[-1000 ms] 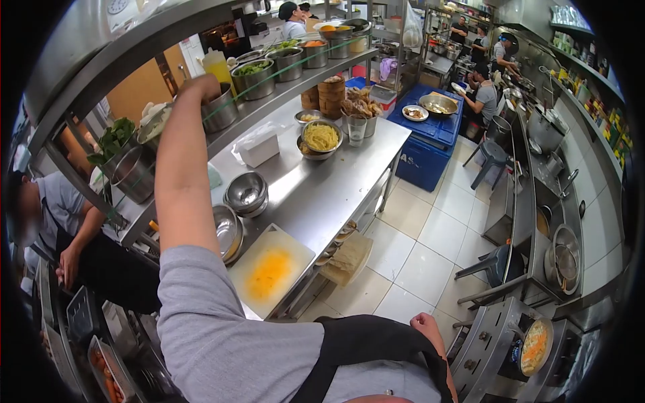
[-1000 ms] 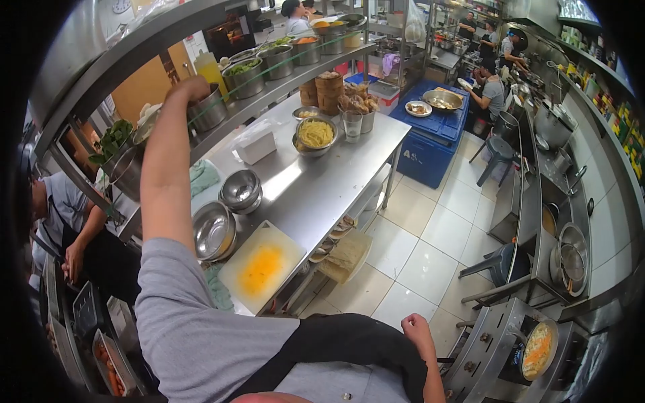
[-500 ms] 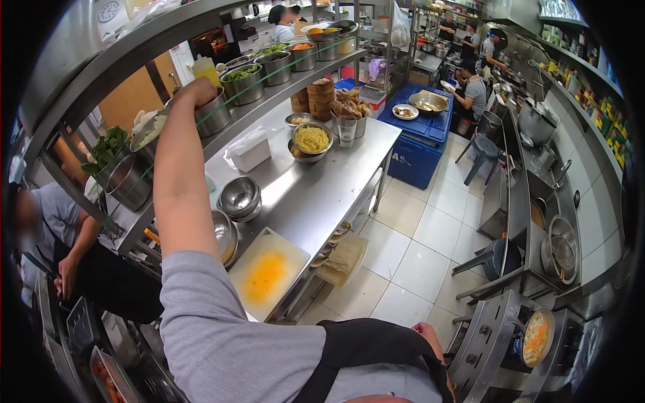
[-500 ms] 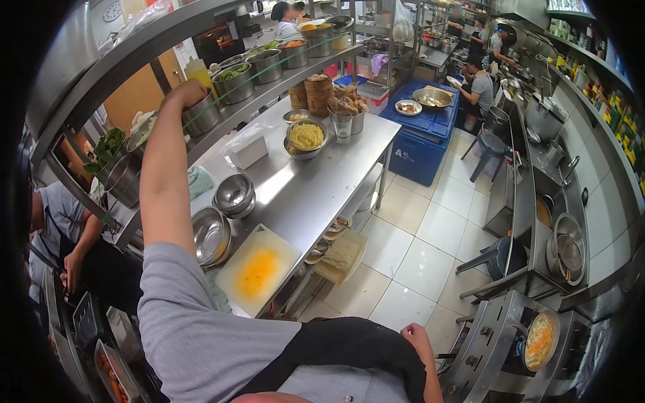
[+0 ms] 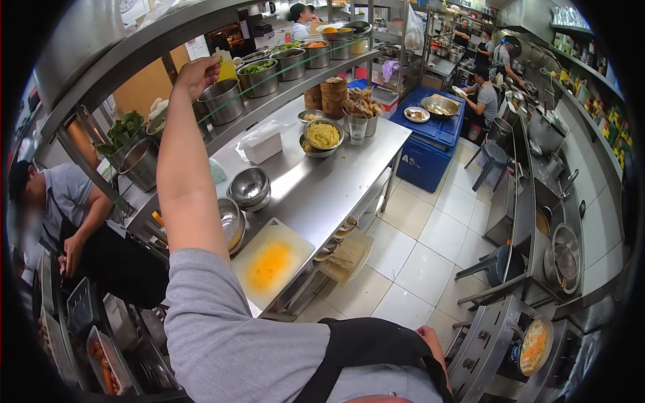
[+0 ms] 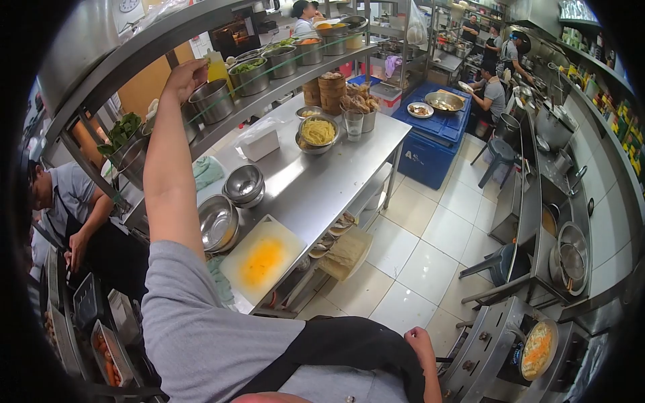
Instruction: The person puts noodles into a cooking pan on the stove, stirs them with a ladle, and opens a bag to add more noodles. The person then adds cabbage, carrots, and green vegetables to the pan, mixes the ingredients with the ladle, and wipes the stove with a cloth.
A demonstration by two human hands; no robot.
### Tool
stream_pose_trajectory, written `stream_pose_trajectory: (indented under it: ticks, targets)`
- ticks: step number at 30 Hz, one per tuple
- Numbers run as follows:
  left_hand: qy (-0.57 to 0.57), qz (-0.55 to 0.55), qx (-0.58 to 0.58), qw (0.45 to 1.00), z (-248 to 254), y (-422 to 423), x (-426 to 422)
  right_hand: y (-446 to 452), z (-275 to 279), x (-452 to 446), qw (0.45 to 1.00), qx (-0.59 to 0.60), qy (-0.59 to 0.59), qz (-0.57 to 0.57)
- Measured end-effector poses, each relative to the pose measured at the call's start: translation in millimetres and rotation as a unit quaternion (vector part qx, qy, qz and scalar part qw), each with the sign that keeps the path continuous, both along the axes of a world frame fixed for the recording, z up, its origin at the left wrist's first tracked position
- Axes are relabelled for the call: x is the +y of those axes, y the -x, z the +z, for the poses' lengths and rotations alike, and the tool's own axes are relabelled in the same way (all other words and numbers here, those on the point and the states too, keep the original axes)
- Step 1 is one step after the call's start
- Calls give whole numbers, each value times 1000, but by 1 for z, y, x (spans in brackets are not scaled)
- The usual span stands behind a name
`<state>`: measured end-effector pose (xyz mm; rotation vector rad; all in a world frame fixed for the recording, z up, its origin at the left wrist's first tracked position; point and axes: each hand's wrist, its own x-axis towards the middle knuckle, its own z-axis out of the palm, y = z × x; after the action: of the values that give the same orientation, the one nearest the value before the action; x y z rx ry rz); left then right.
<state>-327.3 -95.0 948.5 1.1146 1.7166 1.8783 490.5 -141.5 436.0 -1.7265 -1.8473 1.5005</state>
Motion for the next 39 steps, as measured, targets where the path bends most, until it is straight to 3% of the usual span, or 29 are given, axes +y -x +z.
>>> stream_pose_trajectory:
  ticks: [4,7,9,11,12,13,16,18,20,22,24,26,27,29,30,32,34,36,38,39]
  targets:
    - [-56,-86,-50,993,-6,-43,19,-13,-8,-7,999,-31,-23,22]
    - [-188,-317,-137,919,-45,-121,58,-34,-38,-10,989,-106,-66,78]
    - [-190,-344,-232,890,-83,-207,82,-45,-55,-9,985,-132,-60,98]
    - [-199,-477,-316,796,-133,-304,113,-61,-84,-13,984,-115,-108,83]
    - [-175,-486,-348,782,-149,-374,119,-66,-75,-21,986,-115,-112,45]
    - [-151,-551,-406,713,-182,-414,143,-74,-67,-22,991,-107,-75,37]
    - [-49,-675,-454,580,-243,-601,190,-108,8,-44,994,-46,41,-92]
    - [57,-719,-438,537,-257,-725,206,-140,24,-64,985,-19,54,-165]
    - [121,-755,-392,512,-263,-844,209,-171,15,-83,975,9,65,-210]
    - [155,-802,-313,485,-270,-943,210,-198,-14,-112,969,34,-41,-241]
    - [219,-803,-258,491,-269,-1029,205,-221,-12,-135,959,34,-42,-278]
    - [258,-786,-124,547,-281,-1099,203,-239,-16,-153,949,32,-43,-312]
    - [263,-789,-121,542,-284,-1124,198,-245,-22,-161,942,39,-42,-330]
    - [232,-736,209,601,-290,-1163,188,-255,-29,-175,934,52,-37,-352]
    - [235,-739,212,595,-293,-1180,187,-260,-27,-179,929,60,-20,-366]
    - [163,-692,338,617,-299,-1208,185,-265,-23,-187,921,71,-2,-384]
    - [147,-678,408,594,-294,-1225,182,-269,-20,-191,908,82,-20,-411]
    - [-4,-602,540,588,-294,-1238,181,-272,-24,-194,905,85,-34,-416]
    - [-27,-581,566,584,-297,-1248,184,-275,-28,-196,904,86,-50,-416]
    - [-86,-561,547,615,-300,-1252,185,-276,-27,-196,903,80,-64,-418]
